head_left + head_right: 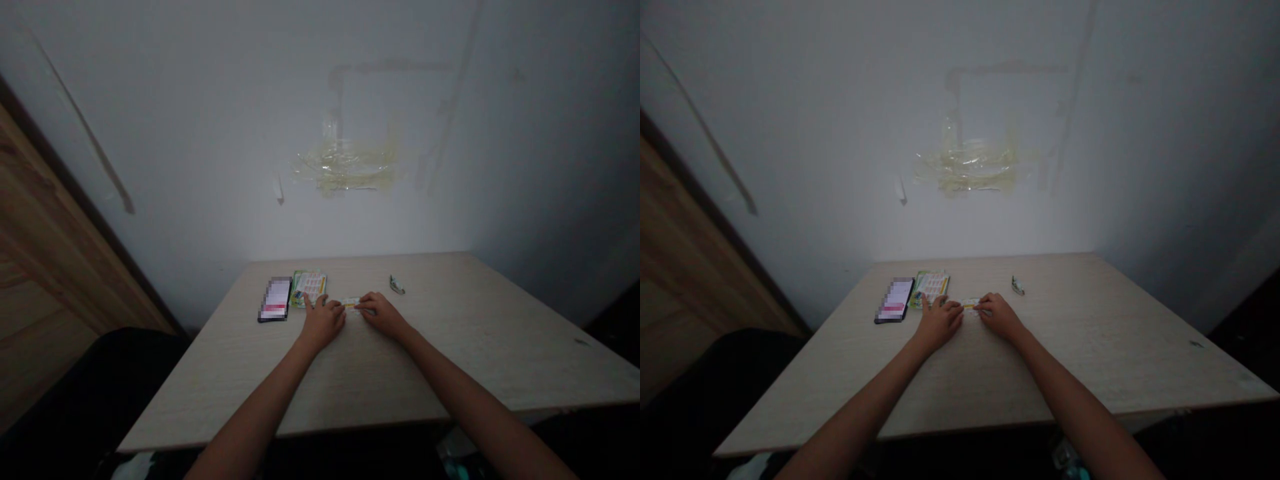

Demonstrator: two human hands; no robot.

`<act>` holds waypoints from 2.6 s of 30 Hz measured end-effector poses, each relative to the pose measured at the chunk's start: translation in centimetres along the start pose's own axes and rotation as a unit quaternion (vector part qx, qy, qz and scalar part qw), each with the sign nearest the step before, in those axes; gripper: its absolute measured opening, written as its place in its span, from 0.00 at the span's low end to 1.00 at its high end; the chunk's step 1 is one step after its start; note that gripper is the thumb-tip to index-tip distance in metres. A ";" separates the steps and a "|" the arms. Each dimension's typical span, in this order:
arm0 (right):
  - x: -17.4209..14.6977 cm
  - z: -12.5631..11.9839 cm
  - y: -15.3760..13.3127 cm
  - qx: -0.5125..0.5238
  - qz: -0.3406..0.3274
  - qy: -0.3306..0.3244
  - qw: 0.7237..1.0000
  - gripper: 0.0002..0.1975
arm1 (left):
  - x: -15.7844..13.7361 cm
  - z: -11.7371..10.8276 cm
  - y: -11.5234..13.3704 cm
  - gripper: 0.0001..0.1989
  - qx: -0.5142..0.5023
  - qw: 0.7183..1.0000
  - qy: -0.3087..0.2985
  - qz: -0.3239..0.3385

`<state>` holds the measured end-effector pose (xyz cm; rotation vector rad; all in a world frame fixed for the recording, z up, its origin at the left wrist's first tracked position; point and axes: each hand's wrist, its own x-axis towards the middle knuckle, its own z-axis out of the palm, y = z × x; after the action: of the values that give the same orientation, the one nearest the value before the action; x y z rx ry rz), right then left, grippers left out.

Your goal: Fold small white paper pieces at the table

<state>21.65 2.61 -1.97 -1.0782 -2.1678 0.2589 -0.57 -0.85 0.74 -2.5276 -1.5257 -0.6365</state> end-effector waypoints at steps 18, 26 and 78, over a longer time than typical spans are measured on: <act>0.1 0.0 0.4 0.017 0.008 0.006 1.000 0.12 | -0.5 0.4 0.5 0.17 0.008 0.999 -0.030 0.031; 0.2 0.2 0.7 0.027 0.015 0.007 0.999 0.12 | -0.7 0.6 1.0 0.17 0.010 0.999 -0.033 0.038; 0.1 -0.4 -0.3 0.013 0.014 0.007 1.000 0.11 | 0.5 -0.5 -0.5 0.13 0.029 0.996 0.016 -0.082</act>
<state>21.68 2.40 -1.47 -1.0936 -2.1330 0.2907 -0.94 -0.40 1.36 -2.3564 -1.7270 -0.6392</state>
